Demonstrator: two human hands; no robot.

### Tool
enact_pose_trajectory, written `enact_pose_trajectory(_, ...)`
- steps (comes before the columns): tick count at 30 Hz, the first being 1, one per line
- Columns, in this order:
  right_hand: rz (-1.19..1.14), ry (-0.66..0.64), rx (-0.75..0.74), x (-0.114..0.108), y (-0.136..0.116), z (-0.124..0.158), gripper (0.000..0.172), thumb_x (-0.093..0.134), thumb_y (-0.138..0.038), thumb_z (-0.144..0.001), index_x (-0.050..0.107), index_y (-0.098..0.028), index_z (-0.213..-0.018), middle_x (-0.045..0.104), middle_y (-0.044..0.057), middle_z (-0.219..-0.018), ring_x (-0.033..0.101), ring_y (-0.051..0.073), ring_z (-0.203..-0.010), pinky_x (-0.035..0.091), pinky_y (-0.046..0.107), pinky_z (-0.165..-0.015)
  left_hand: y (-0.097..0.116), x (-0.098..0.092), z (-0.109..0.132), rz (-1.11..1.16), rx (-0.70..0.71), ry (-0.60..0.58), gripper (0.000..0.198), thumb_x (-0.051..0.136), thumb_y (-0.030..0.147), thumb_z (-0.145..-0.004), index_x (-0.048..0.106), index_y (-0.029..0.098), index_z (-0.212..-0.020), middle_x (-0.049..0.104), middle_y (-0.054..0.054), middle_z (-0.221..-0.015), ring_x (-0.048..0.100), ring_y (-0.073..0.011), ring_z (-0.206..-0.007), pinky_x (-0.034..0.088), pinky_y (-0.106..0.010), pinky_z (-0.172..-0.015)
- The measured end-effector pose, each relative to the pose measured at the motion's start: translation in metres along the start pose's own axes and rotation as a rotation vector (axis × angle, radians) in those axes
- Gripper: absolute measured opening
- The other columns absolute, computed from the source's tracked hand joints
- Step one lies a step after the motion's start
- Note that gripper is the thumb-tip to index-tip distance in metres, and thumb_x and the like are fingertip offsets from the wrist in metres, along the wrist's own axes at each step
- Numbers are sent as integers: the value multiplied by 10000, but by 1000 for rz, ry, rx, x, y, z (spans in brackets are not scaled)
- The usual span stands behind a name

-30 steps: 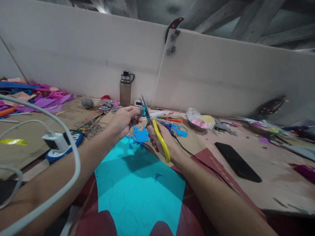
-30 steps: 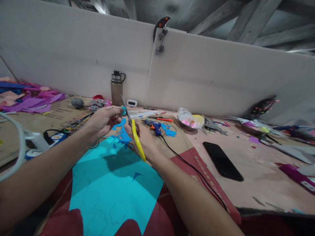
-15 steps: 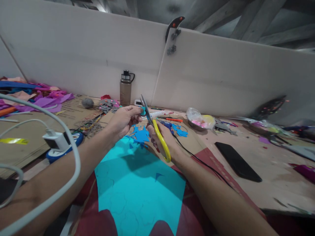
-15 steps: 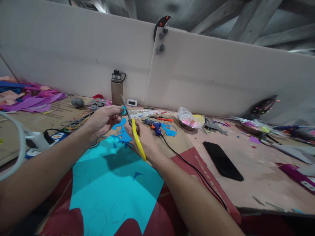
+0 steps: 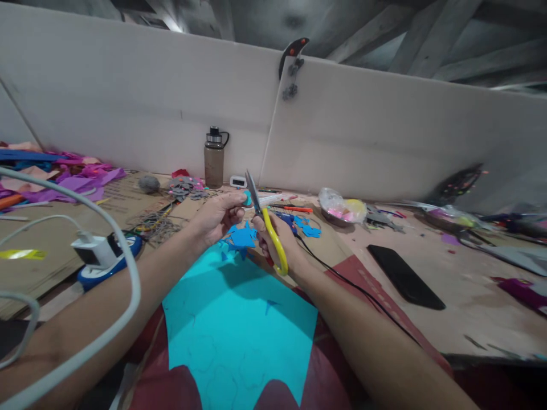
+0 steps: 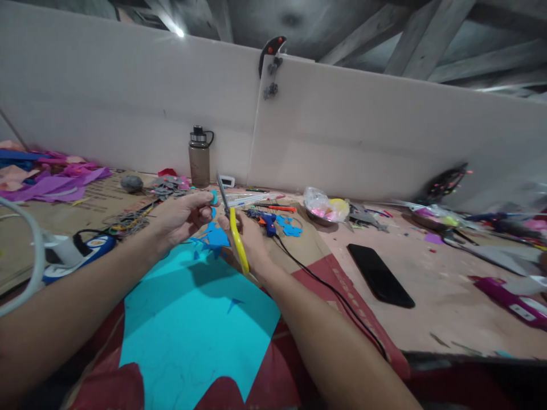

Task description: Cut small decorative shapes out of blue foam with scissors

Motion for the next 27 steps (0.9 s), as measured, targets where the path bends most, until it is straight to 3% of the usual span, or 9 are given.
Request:
enact_pose_trajectory(5, 98, 66, -30, -9, 13, -12, 413, 586, -618, -851, 588, -214, -933, 592, -14, -748, 542, 137, -669, 427, 241, -602, -9, -4, -6, -19, 17, -23, 82, 739, 128, -688, 659, 128, -706, 632, 2, -628, 545, -49, -472, 457, -141, -452)
enact_pose_trajectory(9, 147, 106, -19, -14, 16, -18, 393, 582, -599, -850, 597, -215, -930, 644, 0, -827, 591, 154, -731, 478, 271, -686, -9, -2, -5, -72, 33, 22, 105, 742, 108, -705, 648, 140, -670, 583, 21, -541, 530, -54, -463, 430, -142, -441)
enact_pose_trajectory(13, 202, 162, -34, -18, 20, -25, 303, 601, -505, -876, 603, -221, -982, 680, 23, -927, 637, 181, -863, 508, 320, -831, -7, 6, -3, -175, -10, -2, 176, 645, 124, -860, 660, 148, -686, 598, 20, -515, 519, -41, -473, 378, -131, -443)
enact_pose_trajectory(16, 169, 223, -33, -21, 29, -30, 329, 631, -396, -873, 563, -222, -1144, 683, 45, -1036, 642, 190, -946, 514, 342, -889, -8, 6, -4, -236, -27, 45, 255, 555, 60, -904, 664, 120, -682, 597, 21, -496, 514, -22, -473, 375, -120, -478)
enact_pose_trajectory(19, 90, 231, -30, -21, 32, -31, 428, 616, -338, -873, 485, -219, -1263, 667, 51, -1059, 639, 169, -935, 538, 310, -843, -13, 1, -6, -283, -59, 48, 213, 587, 122, -897, 678, 117, -704, 613, 0, -480, 490, -34, -425, 335, -133, -431)
enact_pose_trajectory(21, 2, 251, -46, -22, 28, -29, 473, 614, -342, -863, 450, -238, -1294, 660, 29, -997, 640, 152, -881, 548, 286, -776, -17, -2, -8, -317, -38, -31, 150, 676, 205, -840, 666, 143, -704, 640, -13, -507, 487, -62, -405, 325, -167, -400)
enact_pose_trajectory(24, -180, 249, -178, -22, 15, -24, 465, 673, -298, -789, 480, -246, -1210, 639, -20, -840, 632, 132, -768, 544, 269, -722, -21, -11, -15, -530, 47, -95, 153, 761, 267, -740, 674, 151, -691, 656, -29, -511, 495, -85, -398, 308, -188, -392)
enact_pose_trajectory(27, -248, 247, -236, -22, 5, -18, 423, 703, -290, -759, 495, -257, -1126, 630, -36, -794, 626, 129, -719, 544, 268, -686, -24, -16, -19, -586, 101, -122, 156, 764, 272, -701, 684, 139, -685, 673, -44, -539, 567, -97, -451, 349, -183, -436)
Point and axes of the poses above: each hand's wrist, its own z-axis away from the middle knuckle, its own x-axis out of the palm, y = z × x, the point moved 3 cm from there along -z, towards the middle knuckle
